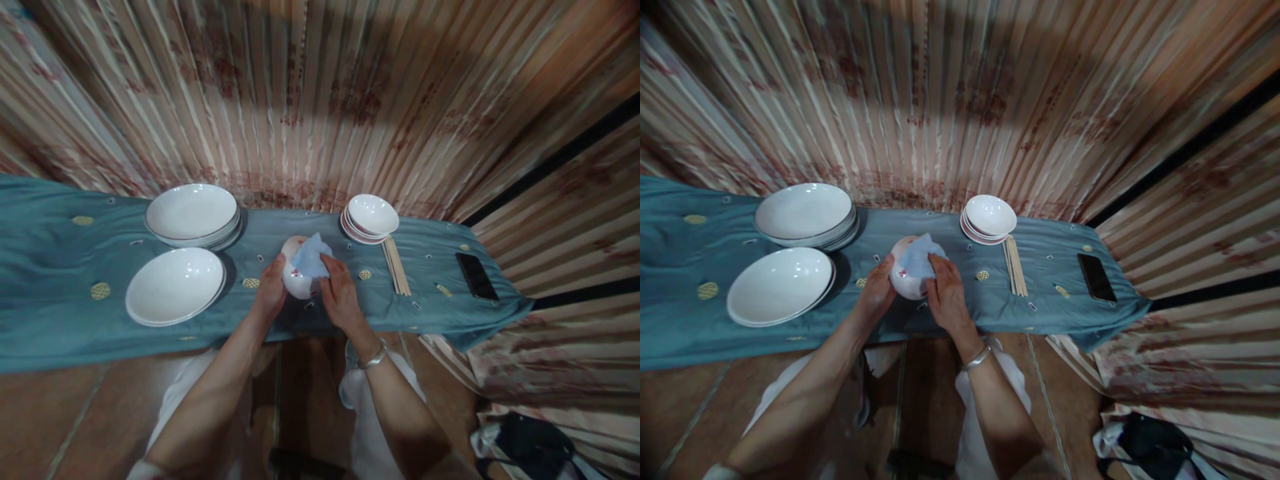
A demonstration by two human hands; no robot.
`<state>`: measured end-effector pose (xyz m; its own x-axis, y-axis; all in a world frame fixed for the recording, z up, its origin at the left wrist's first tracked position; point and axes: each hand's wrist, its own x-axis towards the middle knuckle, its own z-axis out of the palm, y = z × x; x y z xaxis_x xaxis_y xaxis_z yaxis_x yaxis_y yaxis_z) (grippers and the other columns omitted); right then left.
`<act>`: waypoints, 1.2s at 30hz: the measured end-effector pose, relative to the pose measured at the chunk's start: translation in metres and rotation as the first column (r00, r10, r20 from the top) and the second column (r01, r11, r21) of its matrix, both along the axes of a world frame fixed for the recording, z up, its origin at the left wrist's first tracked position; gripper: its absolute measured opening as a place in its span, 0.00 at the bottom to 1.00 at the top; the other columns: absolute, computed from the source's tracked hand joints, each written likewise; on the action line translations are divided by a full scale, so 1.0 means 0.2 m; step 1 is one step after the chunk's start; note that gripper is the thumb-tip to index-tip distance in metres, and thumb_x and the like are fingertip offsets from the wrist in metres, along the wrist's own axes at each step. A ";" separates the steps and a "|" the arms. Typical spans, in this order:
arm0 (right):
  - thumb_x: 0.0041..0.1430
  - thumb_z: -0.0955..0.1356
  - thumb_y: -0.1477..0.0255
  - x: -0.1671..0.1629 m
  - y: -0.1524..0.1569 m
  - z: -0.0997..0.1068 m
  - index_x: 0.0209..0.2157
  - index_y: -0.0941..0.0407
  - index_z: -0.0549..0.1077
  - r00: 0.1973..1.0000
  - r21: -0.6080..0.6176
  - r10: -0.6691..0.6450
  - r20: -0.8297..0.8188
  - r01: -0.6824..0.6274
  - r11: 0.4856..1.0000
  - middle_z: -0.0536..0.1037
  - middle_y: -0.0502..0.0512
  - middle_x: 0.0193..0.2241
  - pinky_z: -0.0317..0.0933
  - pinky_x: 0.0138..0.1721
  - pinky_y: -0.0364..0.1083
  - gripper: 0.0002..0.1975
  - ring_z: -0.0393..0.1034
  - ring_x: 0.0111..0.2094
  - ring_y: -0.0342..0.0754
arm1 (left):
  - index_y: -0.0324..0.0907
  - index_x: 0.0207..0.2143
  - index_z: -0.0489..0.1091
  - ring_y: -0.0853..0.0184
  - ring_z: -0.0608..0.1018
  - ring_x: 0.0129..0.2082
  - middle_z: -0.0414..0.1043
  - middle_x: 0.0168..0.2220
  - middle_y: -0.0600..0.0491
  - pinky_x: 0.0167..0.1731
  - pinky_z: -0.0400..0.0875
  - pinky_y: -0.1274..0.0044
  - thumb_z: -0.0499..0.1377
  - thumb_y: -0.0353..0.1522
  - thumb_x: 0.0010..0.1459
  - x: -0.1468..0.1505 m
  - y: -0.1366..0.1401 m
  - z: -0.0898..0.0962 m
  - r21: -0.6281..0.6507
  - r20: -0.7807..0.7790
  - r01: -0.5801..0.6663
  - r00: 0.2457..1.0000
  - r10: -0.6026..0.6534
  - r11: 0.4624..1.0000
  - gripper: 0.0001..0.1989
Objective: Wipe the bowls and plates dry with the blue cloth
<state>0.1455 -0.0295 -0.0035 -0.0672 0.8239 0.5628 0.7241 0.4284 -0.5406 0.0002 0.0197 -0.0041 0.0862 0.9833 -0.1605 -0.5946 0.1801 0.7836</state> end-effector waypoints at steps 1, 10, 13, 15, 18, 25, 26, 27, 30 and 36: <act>0.68 0.56 0.72 0.01 0.01 0.00 0.61 0.60 0.63 0.999 0.005 -0.014 0.031 0.014 1.000 0.73 0.65 0.56 0.60 0.59 0.59 0.23 0.64 0.58 0.54 | 0.38 0.34 0.76 0.53 0.80 0.46 0.81 0.33 0.46 0.47 0.75 0.65 0.66 0.43 0.52 0.00 0.00 0.00 0.002 -0.002 0.008 1.000 -0.008 1.000 0.17; 0.66 0.58 0.74 0.03 0.01 0.01 0.56 0.64 0.68 0.961 0.003 -0.122 0.247 0.125 0.992 0.77 0.67 0.48 0.62 0.55 0.58 0.20 0.68 0.51 0.57 | 0.38 0.36 0.77 0.52 0.78 0.49 0.81 0.37 0.44 0.50 0.73 0.65 0.65 0.43 0.53 0.01 -0.01 -0.01 0.010 0.024 -0.001 1.000 0.001 1.000 0.17; 0.66 0.58 0.75 0.03 0.00 0.02 0.53 0.64 0.70 0.951 0.020 -0.131 0.279 0.131 0.991 0.79 0.67 0.45 0.64 0.53 0.58 0.19 0.70 0.47 0.57 | 0.36 0.36 0.76 0.53 0.78 0.49 0.81 0.36 0.44 0.51 0.72 0.65 0.65 0.43 0.52 0.01 0.00 -0.01 0.002 0.035 -0.005 0.999 0.005 1.000 0.18; 0.65 0.59 0.75 0.03 -0.01 0.02 0.51 0.64 0.71 0.950 0.036 -0.132 0.282 0.127 0.991 0.79 0.67 0.42 0.65 0.51 0.58 0.18 0.71 0.44 0.57 | 0.35 0.38 0.76 0.53 0.78 0.49 0.81 0.36 0.43 0.52 0.71 0.64 0.65 0.43 0.53 0.00 0.00 -0.02 -0.001 0.039 -0.008 0.999 0.008 1.000 0.19; 0.64 0.59 0.74 0.03 -0.02 0.02 0.49 0.63 0.72 0.961 0.061 -0.128 0.244 0.116 0.991 0.80 0.66 0.41 0.66 0.50 0.57 0.17 0.72 0.42 0.56 | 0.36 0.37 0.76 0.53 0.78 0.49 0.81 0.37 0.43 0.51 0.72 0.65 0.65 0.43 0.53 0.00 0.01 -0.03 -0.003 0.024 -0.014 1.000 0.014 1.000 0.19; 0.64 0.59 0.75 0.02 -0.05 0.00 0.53 0.60 0.71 0.988 0.078 -0.067 0.138 0.057 0.995 0.79 0.64 0.46 0.66 0.52 0.57 0.19 0.71 0.48 0.55 | 0.38 0.34 0.76 0.55 0.80 0.42 0.80 0.31 0.46 0.45 0.74 0.66 0.66 0.44 0.52 0.02 0.00 -0.02 0.001 0.019 -0.048 0.999 0.048 0.999 0.18; 0.64 0.59 0.75 0.01 -0.05 0.00 0.55 0.61 0.70 0.991 0.084 -0.043 0.129 0.032 0.996 0.78 0.65 0.47 0.65 0.53 0.57 0.20 0.70 0.50 0.55 | 0.37 0.34 0.76 0.55 0.80 0.41 0.80 0.31 0.47 0.44 0.74 0.66 0.65 0.45 0.52 0.02 0.00 -0.02 0.008 0.016 -0.049 0.999 0.049 0.999 0.19; 0.64 0.59 0.76 0.01 -0.05 0.00 0.56 0.61 0.69 0.992 0.088 -0.018 0.122 0.007 0.996 0.77 0.65 0.49 0.65 0.55 0.56 0.21 0.70 0.52 0.54 | 0.37 0.34 0.76 0.57 0.80 0.39 0.79 0.30 0.47 0.43 0.75 0.67 0.65 0.45 0.52 0.02 0.00 -0.02 0.015 0.010 -0.044 0.999 0.044 0.999 0.19; 0.65 0.58 0.76 0.00 -0.04 -0.01 0.61 0.61 0.64 0.991 0.065 0.023 0.129 -0.032 0.997 0.73 0.65 0.55 0.61 0.60 0.56 0.23 0.65 0.58 0.53 | 0.37 0.33 0.76 0.59 0.79 0.35 0.79 0.30 0.48 0.41 0.74 0.68 0.65 0.46 0.52 0.01 0.00 -0.03 0.022 -0.018 -0.019 1.000 0.020 1.000 0.19; 0.66 0.61 0.65 -0.05 -0.03 -0.01 0.63 0.60 0.62 0.977 -0.001 -0.031 0.213 0.032 0.999 0.57 0.68 0.66 0.52 0.64 0.63 0.26 0.49 0.68 0.59 | 0.41 0.30 0.75 0.60 0.78 0.34 0.75 0.26 0.52 0.39 0.74 0.70 0.64 0.41 0.55 0.00 -0.01 -0.06 0.001 -0.097 -0.028 0.995 0.028 1.000 0.12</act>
